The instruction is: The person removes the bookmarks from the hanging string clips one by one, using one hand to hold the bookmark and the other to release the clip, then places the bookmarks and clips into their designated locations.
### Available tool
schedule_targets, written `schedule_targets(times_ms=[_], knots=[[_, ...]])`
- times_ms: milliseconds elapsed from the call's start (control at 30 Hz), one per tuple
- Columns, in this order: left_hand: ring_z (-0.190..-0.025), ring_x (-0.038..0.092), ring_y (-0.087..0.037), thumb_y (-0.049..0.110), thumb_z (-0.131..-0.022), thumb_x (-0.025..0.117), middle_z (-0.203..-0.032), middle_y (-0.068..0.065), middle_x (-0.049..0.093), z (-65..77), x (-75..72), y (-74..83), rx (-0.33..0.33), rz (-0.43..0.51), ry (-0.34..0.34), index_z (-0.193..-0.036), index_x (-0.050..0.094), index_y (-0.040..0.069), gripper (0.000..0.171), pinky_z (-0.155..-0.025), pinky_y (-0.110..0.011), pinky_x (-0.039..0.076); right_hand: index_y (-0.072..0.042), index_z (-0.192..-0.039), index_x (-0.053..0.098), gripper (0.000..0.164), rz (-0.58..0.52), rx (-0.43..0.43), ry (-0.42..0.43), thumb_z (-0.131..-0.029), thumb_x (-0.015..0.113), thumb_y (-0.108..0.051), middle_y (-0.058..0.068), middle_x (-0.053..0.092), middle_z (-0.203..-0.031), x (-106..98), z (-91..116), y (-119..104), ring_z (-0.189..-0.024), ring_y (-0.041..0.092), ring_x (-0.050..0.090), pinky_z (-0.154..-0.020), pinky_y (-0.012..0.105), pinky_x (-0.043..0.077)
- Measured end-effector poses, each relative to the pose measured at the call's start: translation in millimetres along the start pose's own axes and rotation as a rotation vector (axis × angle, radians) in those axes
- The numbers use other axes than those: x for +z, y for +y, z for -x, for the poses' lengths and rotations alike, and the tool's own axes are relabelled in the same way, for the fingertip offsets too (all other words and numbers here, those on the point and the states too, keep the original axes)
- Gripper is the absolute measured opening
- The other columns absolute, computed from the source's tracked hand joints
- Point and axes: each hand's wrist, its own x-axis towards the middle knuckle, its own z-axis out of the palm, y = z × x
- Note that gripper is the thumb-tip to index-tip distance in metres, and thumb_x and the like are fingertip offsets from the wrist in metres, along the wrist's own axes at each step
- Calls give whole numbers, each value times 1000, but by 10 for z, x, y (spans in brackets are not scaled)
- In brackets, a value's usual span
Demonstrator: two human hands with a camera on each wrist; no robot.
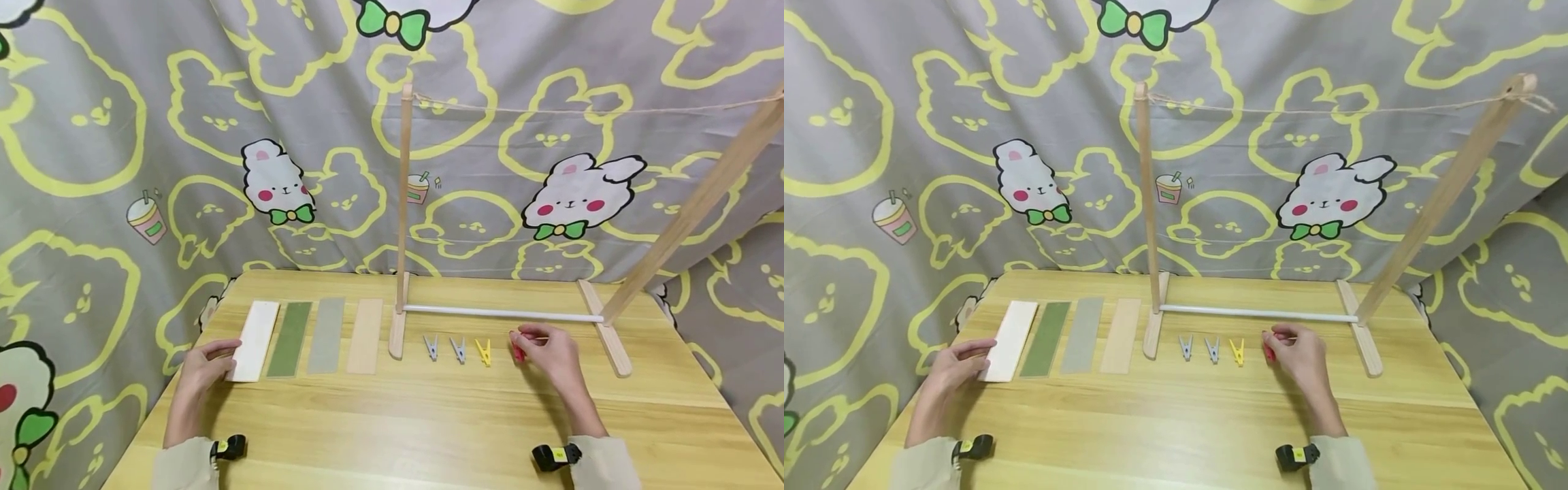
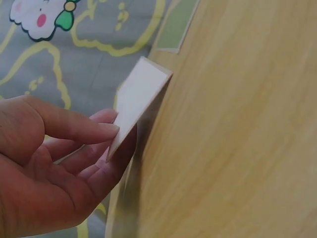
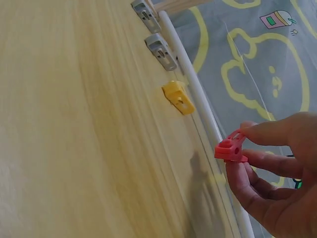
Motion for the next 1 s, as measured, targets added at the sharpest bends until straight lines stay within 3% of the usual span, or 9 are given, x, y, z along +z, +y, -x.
schedule_targets(times_ms=[167,367,600,667,833,1000], knots=[[-77,60,-11,-14,-83,60,-115,-22,71,50,-25,-16,-11,-9,8,-127,59,-19,44,-58,-27,52,3,-106,75,28,24,-9,-13,-91,80,-21,10,74,-90,74,13,-30,-76,13,69,-63,20,51],[-82,62,-11,-15,-82,62,-125,-36,62,103,-27,47,41,-129,1,-127,58,-21,45,-58,-24,51,2,-103,75,25,92,-21,-43,-91,79,-19,8,74,-86,139,35,-61,-74,16,68,-68,29,53],[-114,60,-41,-14,-84,64,-131,-39,57,127,10,126,81,-221,-32,-129,56,-21,46,-69,-15,49,1,-95,76,23,186,-44,-57,-89,79,-20,7,72,-79,148,65,-57,-71,19,64,-66,36,51],[-114,59,-43,-14,-84,64,-130,-39,57,129,19,143,90,-230,-44,-129,56,-21,46,-69,-14,49,3,-94,76,23,196,-49,-51,-89,80,-19,7,71,-79,146,82,-46,-71,21,64,-65,36,51],[-104,62,-34,-12,-89,64,-125,-38,59,134,31,165,96,-238,-54,-128,55,-22,42,-70,-14,49,3,-95,75,23,198,-64,-49,-88,80,-18,8,71,-79,145,100,-15,-71,20,64,-66,38,52],[-114,60,-49,-3,-97,62,-128,-41,57,143,27,183,112,-285,-70,-133,51,-19,42,-72,-12,47,3,-101,75,27,186,-41,-82,-92,78,-22,8,72,-83,139,99,23,-74,21,65,-68,38,53]])
